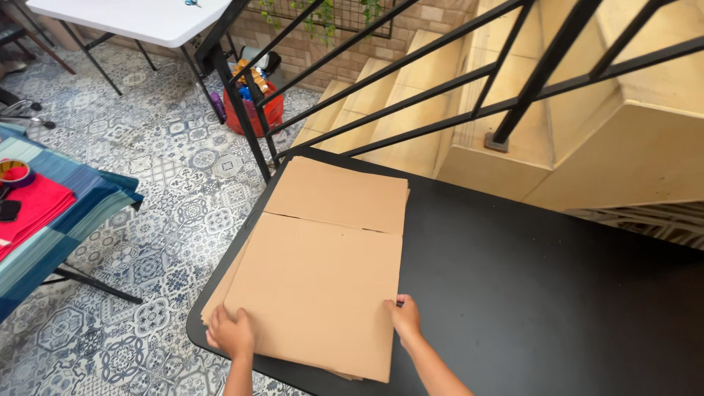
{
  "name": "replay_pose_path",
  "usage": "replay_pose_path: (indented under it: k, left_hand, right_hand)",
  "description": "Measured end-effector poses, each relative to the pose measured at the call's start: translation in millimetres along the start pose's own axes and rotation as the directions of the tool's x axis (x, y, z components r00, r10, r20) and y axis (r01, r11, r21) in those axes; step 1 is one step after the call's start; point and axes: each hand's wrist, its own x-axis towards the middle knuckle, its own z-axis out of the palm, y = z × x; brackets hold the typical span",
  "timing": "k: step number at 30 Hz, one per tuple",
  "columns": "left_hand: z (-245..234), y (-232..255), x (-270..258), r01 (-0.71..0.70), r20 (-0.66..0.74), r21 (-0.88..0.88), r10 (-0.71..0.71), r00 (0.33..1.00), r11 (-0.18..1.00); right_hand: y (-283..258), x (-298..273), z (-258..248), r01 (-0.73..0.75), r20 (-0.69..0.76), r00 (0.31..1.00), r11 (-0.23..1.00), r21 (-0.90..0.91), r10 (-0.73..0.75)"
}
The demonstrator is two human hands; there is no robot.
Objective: The person assembles a cardboard box by hand, secures the bottom with adhesive tape using a tape dispenser, and سپس cuts the tape with scissors before placing the assembled box onto a stack.
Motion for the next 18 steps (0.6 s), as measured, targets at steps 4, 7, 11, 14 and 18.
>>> replay_pose_path:
  k: [4,7,11,14,18]
  left_hand:
    - [-43,44,-48,0.180,0.009,-0.108,-0.180,0.984,0.978]
    - [-50,58,-86,0.526,0.322,-0.261,-0.441,0.838,0.810]
    - [-1,56,-131,0.629,0.513,-0.731,-0.393,0.763,0.265]
    - [-6,101,-172,0.795,0.741,-0.602,-0.320,0.590,0.070]
    - [12,134,-245,0.870,0.866,-0.492,-0.085,0.493,0.030]
  right_hand:
    - [10,-1,-60,0.260,0.107,0.960,0.965,-0.003,-0.259]
    - [-10,-35,-129,0.137,0.260,0.929,0.899,0.416,-0.263]
    - [-38,-98,-224,0.184,0.231,0.929,0.904,0.386,-0.288]
    - [-50,-142,-287,0.429,0.189,0.865,0.881,0.201,-0.465]
    - [-57,-196,-342,0.770,0.179,0.632,0.637,-0.034,-0.754]
